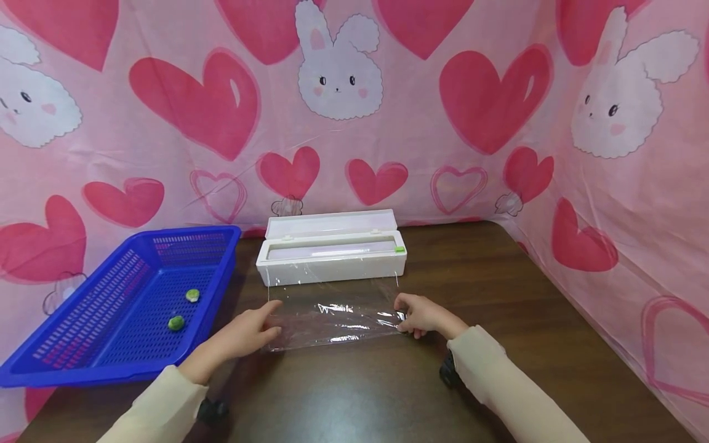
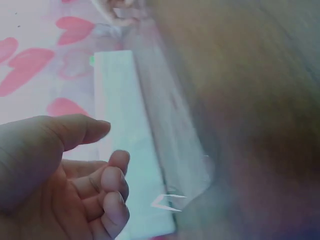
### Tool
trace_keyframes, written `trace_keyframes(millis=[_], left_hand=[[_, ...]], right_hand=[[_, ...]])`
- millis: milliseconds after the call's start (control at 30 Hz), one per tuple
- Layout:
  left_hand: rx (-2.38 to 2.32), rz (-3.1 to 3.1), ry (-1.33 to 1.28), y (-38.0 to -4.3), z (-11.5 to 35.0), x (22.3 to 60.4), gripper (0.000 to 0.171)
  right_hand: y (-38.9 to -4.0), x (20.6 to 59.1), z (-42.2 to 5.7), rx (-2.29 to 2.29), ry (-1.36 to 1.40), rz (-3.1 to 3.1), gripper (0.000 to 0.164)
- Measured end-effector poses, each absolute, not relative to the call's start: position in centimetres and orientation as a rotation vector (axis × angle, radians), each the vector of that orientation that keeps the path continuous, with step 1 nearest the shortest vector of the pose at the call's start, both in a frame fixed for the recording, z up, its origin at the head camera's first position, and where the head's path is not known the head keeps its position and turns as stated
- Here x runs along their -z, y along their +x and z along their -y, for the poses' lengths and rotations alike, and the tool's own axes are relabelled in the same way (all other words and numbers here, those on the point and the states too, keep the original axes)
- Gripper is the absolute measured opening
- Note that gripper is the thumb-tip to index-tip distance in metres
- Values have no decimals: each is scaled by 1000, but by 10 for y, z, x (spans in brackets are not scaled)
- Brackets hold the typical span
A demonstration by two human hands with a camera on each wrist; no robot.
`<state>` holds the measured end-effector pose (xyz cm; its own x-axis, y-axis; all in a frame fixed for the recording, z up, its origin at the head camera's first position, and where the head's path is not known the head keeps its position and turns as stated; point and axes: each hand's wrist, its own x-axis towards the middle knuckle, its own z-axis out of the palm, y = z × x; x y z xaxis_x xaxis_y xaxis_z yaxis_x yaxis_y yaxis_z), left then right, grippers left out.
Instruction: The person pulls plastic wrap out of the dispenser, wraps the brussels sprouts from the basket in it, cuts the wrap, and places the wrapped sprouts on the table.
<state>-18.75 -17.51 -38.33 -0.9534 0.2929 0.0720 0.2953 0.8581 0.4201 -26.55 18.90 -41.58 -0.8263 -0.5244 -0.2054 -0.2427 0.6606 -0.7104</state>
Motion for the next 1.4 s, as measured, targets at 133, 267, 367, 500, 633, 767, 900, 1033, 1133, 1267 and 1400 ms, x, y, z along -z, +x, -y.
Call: trace_keyframes(millis=[133, 267, 367, 500, 633, 767, 900, 1033, 1133, 1267, 1400], left_hand=[[793, 2990, -512, -184, 172, 372, 52], [841, 2945, -562, -181, 173, 360, 50], [829, 2897, -632, -179, 178, 348, 48], [816, 2811, -721, -177, 188, 331, 46], [825, 2721, -727, -177, 203, 316, 45], [823, 2653, -678, -178, 221, 307, 45], [813, 2647, -594, -178, 239, 301, 46], [838, 2668, -505, -178, 257, 298, 47], [871, 2663, -454, -177, 270, 299, 47], [890, 2653, -385, -176, 286, 303, 48], [876, 2653, -333, -176, 300, 311, 47]], right_hand=[[-265, 417, -190, 991, -621, -2470, 35], [-265, 418, -191, 995, -623, -2470, 34], [-265, 418, -191, 991, -611, -2472, 33], [-264, 418, -191, 981, -627, -2474, 33], [-264, 418, -191, 983, -639, -2475, 33], [-264, 419, -191, 988, -626, -2476, 33], [-264, 420, -191, 990, -626, -2472, 33], [-264, 419, -192, 991, -638, -2468, 33], [-264, 419, -192, 991, -631, -2471, 33], [-265, 418, -191, 989, -636, -2477, 33], [-264, 417, -191, 990, -652, -2470, 32]])
